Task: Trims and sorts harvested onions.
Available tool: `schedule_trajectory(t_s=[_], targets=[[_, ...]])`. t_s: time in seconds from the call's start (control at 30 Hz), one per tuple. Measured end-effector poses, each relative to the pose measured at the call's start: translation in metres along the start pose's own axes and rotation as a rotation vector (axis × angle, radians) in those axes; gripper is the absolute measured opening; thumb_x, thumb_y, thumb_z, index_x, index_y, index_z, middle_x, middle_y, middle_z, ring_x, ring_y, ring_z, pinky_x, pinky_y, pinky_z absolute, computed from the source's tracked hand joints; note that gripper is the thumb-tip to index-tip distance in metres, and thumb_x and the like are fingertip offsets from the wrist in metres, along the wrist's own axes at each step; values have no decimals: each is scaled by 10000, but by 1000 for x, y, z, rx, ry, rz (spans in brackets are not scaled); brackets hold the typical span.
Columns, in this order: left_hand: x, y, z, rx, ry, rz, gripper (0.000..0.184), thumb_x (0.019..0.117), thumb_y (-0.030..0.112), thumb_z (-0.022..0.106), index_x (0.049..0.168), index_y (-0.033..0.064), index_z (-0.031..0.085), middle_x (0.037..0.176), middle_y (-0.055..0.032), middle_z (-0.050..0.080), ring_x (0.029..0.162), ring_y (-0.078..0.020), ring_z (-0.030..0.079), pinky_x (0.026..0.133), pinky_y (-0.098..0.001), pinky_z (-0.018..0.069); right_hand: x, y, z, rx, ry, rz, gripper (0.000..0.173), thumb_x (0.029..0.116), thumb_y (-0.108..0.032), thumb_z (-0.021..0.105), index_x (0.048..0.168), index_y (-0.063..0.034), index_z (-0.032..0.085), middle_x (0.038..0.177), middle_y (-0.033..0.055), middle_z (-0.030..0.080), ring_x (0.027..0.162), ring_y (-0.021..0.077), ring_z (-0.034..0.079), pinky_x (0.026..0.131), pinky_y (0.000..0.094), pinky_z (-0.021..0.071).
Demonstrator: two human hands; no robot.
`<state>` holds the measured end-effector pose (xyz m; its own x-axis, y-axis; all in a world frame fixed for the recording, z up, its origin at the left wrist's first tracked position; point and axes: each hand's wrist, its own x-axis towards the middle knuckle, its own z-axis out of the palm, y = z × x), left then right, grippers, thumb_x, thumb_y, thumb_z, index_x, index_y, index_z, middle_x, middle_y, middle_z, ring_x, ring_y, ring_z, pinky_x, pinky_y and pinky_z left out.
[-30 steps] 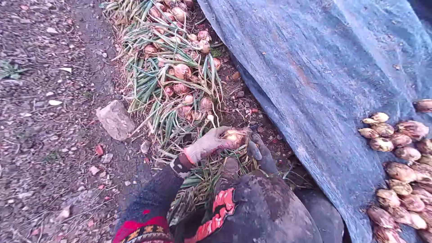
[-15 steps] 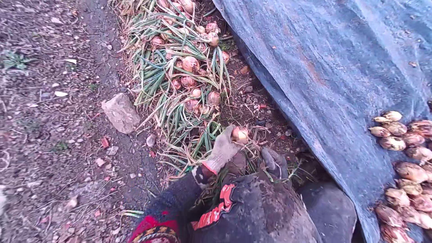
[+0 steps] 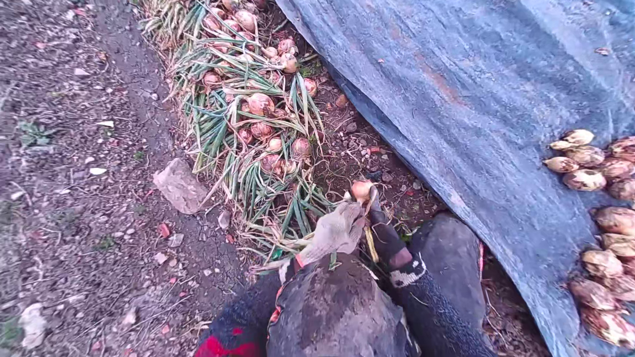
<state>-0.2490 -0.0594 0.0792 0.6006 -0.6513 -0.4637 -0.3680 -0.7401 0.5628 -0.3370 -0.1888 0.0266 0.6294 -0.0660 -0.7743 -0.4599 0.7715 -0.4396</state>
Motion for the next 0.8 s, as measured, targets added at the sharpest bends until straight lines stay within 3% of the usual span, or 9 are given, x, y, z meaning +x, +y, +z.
schedule_trajectory(t_s=[0.07,0.13,0.23,0.33,0.4,0.47,0.57,0.7,0.8], targets=[[7,1,7,-92,71,70,400,1017,375,573,1314,130,681,1323,-69,674,1164,-176,671,987,-417,560,-8,-15,-1,222,20,171,600,1085,-557,177,949,-125,571,615,18,558,460,105,533,408,258,475],[30,3,-2,-145,292,123,290,1005,330,622,1169,126,748,1160,-33,726,1049,-110,691,940,-329,578,-21,-31,-18,442,-220,121,797,938,-816,203,852,-133,604,593,0,528,445,104,512,397,253,461],[74,-11,-52,-24,576,-30,273,990,287,631,1127,83,750,1112,-82,739,1026,-176,702,932,-402,573,-78,-75,-52,617,-469,-520,525,984,-581,521,1015,-87,697,728,19,654,601,134,652,549,281,558],[72,-28,-89,38,290,-150,294,988,367,628,1105,122,743,1008,-58,732,891,-176,697,845,-467,579,-115,-109,-76,348,-195,-1119,405,969,-530,581,1048,-153,706,800,-15,692,639,112,654,575,269,566],[53,-33,-80,75,-147,-126,290,980,421,622,1034,166,748,921,-39,720,828,-188,686,773,-498,566,-106,-98,-79,395,-105,-1031,490,994,-568,512,1130,-121,660,782,11,667,606,130,628,543,285,547],[36,-36,-61,215,-383,-105,348,915,549,677,1071,255,781,1170,-53,702,1078,-262,661,889,-566,552,-74,-83,-80,264,34,-815,599,1041,-607,376,1363,-128,538,799,29,639,582,137,614,499,293,552],[28,-34,-50,380,-168,-135,432,836,584,705,1189,337,736,1558,-156,447,1452,-427,365,1091,-684,364,-29,-64,-76,-243,255,-514,554,1084,-465,377,1476,-91,493,1117,77,685,870,153,682,756,361,609],[76,-42,-33,239,264,-34,309,1000,372,583,1215,210,736,1306,-105,647,1227,-241,611,1024,-442,526,20,-40,-79,-546,286,-282,536,1026,-501,538,1398,-116,558,930,52,684,769,155,669,714,386,596],[151,-57,-25,184,273,-178,381,1044,403,527,1366,243,652,1343,-108,631,1156,-272,663,940,-511,573,35,-41,-78,-677,279,-283,605,1010,-560,512,1468,-165,537,1104,67,718,911,158,692,858,424,579]])
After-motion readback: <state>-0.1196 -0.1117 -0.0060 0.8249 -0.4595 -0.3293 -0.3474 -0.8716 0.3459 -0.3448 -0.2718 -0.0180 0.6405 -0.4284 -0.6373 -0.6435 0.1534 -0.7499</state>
